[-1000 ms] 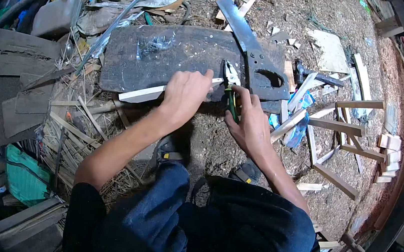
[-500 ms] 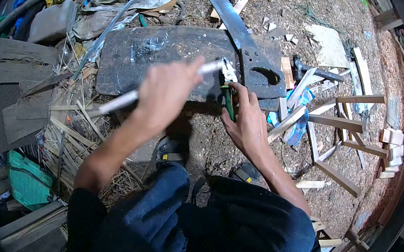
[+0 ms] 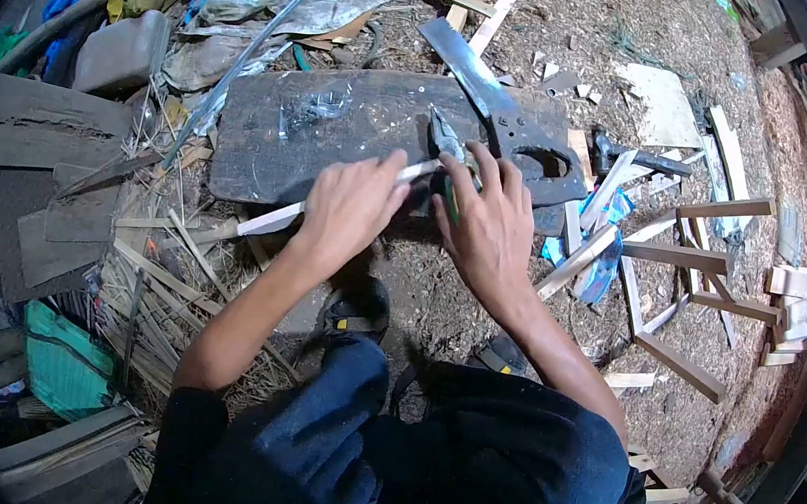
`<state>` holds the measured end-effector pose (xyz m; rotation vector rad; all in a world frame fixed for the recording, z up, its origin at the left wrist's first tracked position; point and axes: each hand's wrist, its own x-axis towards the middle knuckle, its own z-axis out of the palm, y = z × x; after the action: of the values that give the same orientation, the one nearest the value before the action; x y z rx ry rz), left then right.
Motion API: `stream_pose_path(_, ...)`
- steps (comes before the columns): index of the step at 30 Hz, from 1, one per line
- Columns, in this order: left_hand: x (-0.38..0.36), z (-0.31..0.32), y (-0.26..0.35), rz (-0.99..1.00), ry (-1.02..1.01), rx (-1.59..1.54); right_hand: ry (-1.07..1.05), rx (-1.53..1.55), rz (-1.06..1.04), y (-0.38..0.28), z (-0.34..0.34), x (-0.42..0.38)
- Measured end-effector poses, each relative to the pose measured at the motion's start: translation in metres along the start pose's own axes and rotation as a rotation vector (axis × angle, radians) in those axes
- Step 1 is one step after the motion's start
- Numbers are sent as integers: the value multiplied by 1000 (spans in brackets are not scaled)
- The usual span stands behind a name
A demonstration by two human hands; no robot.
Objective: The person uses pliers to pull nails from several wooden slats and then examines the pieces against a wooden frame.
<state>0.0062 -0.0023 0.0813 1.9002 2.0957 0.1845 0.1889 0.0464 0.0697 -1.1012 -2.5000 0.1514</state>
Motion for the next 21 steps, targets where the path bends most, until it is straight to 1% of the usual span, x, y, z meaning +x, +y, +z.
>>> stream_pose_path(1, -1, 0, -2, 112, 33, -12, 45, 61, 42, -2, 1, 5)
stream_pose_path(2, -2, -1, -3, 226, 65, -23, 46, 63, 40, 0, 2, 6)
stream_pose_path(3, 0, -4, -3, 255, 24, -19, 2, 144, 29, 5, 3, 7)
stream_pose_path(4, 2, -6, -6, 253, 25, -17, -43, 225, 16, 7, 3, 8)
stream_pose_path(5, 3, -9, -9, 282, 36, -42, -92, 263, 42, 8, 0, 8)
stream_pose_path(6, 4, -11, -12, 313, 46, -68, -92, 264, 39, 8, -4, 8)
stream_pose_path(8, 3, -16, -14, 301, 61, -98, -124, 352, 77, 9, -8, 7)
stream_pose_path(9, 2, -19, -13, 260, 36, -124, -125, 353, 75, 10, -8, 7)
stream_pose_path(10, 1, -20, -13, 220, 10, -151, -99, 350, 84, 10, -7, 8)
stream_pose_path(11, -1, -17, -13, 219, 7, -150, -73, 346, 95, 11, -6, 9)
stream_pose_path(13, -3, -9, -12, 113, -28, -290, -37, 344, 87, 17, -2, 11)
stream_pose_path(14, -3, -7, -13, 114, -28, -289, -2, 343, 78, 19, -1, 12)
stream_pose_path(16, -2, -4, -15, 86, -183, -501, 2, 350, 88, 17, -2, 15)
stream_pose_path(17, -2, -3, -16, 85, -182, -500, 8, 348, 67, 17, 0, 16)
stream_pose_path(19, -3, -3, -17, -104, -344, -770, 14, 349, 44, 15, 2, 17)
stream_pose_path(21, -2, -5, -19, -126, -361, -773, -9, 366, 89, 9, 1, 18)
